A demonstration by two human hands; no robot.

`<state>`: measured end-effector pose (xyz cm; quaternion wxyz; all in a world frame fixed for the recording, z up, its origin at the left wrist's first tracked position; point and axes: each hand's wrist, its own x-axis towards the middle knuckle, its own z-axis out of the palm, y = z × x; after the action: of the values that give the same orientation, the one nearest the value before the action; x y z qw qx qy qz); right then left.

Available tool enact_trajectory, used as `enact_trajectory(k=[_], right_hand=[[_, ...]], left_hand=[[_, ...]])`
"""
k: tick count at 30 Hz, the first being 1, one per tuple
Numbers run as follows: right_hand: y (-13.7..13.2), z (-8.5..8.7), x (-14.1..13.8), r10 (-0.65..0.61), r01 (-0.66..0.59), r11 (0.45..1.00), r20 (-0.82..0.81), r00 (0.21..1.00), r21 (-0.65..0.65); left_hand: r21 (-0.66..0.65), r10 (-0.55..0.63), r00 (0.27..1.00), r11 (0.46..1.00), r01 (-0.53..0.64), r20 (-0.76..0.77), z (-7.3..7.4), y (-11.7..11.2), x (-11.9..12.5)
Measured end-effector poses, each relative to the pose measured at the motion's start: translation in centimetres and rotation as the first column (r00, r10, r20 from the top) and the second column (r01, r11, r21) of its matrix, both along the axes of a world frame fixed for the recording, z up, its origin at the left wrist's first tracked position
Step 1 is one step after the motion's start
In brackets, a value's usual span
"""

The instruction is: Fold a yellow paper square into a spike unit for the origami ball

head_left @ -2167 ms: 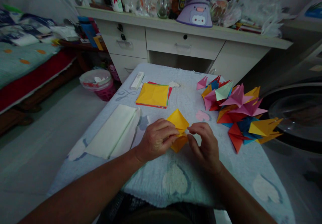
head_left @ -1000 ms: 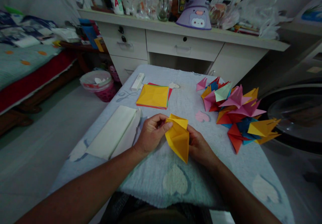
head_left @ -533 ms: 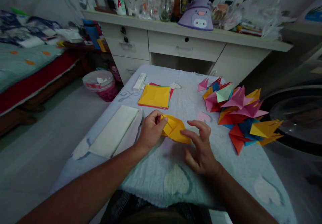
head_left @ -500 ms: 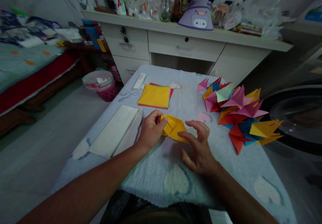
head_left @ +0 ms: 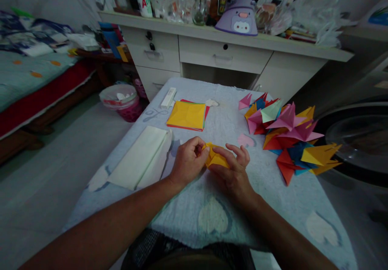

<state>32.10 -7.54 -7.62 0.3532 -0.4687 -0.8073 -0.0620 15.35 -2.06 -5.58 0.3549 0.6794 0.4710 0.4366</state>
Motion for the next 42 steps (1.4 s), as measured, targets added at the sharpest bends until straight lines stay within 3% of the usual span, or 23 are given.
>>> enact_trajectory(k=[4, 8, 10, 12, 16, 19, 23, 25, 28, 32, 36, 42], right_hand=[[0.2, 0.1, 0.1, 0.062, -0.065, 0.996, -0.06, 0.996, -0.057], [-0.2, 1.5, 0.4, 0.141, -0.15, 0.979, -0.078, 0.987, -0.137], [-0.5, 2.1, 0.8, 0.15, -0.177, 0.969, -0.162, 0.975, -0.17], [-0.6, 2.3, 1.6, 0.09, -0.161, 0.968, -0.33, 0.94, -0.194], [0.1, 1.2, 3.4, -0.107, -0.093, 0.956, -0.626, 0.773, -0.278], [0.6, 0.5, 3.7, -0.213, -0.138, 0.861, -0.596, 0.774, -0.489], [0.7, 0.9, 2.3, -0.19, -0.296, 0.711, -0.579, 0.793, -0.638], [0.7, 1.4, 1.5, -0.172, -0.368, 0.671, -0.618, 0.767, -0.644], [0.7, 1.7, 0.7, -0.163, -0.517, 0.615, -0.738, 0.655, -0.595], [0.7, 1.3, 0.7, -0.194, -0.613, 0.575, -0.818, 0.541, -0.541], [0.6, 1.1, 0.8, -0.225, -0.629, 0.564, -0.833, 0.506, -0.535], [0.6, 1.2, 0.9, -0.275, -0.604, 0.557, -0.813, 0.513, -0.57]], left_hand=[[0.019, 0.004, 1.0, 1.0, -0.003, -0.009, 0.0, 0.0, 0.0], [0.007, -0.016, 1.0, 1.0, 0.016, 0.021, 0.0, 0.1, -0.1], [-0.02, -0.038, 0.998, 0.999, 0.039, 0.048, 0.0, 0.2, -0.2], [-0.056, -0.049, 0.994, 0.997, 0.054, 0.093, 0.0, 0.5, -0.4], [-0.14, -0.063, 0.953, 0.984, 0.109, 0.297, -0.3, 1.0, -0.9], [-0.188, -0.069, 0.885, 0.967, 0.173, 0.46, -0.4, 1.2, -1.0], [-0.211, -0.077, 0.82, 0.949, 0.235, 0.568, -0.2, 1.0, -0.8], [-0.215, -0.107, 0.829, 0.94, 0.264, 0.55, -0.2, 0.8, -0.8], [-0.193, -0.18, 0.871, 0.936, 0.294, 0.457, -0.2, 0.6, -0.8], [-0.069, -0.256, 0.913, 0.954, 0.291, 0.318, -0.2, 0.4, -0.6], [0.036, -0.284, 0.919, 0.958, 0.286, 0.273, -0.5, 0.5, -0.4], [-0.015, -0.396, 0.853, 0.904, 0.426, 0.34, -0.6, 0.5, -0.4]])
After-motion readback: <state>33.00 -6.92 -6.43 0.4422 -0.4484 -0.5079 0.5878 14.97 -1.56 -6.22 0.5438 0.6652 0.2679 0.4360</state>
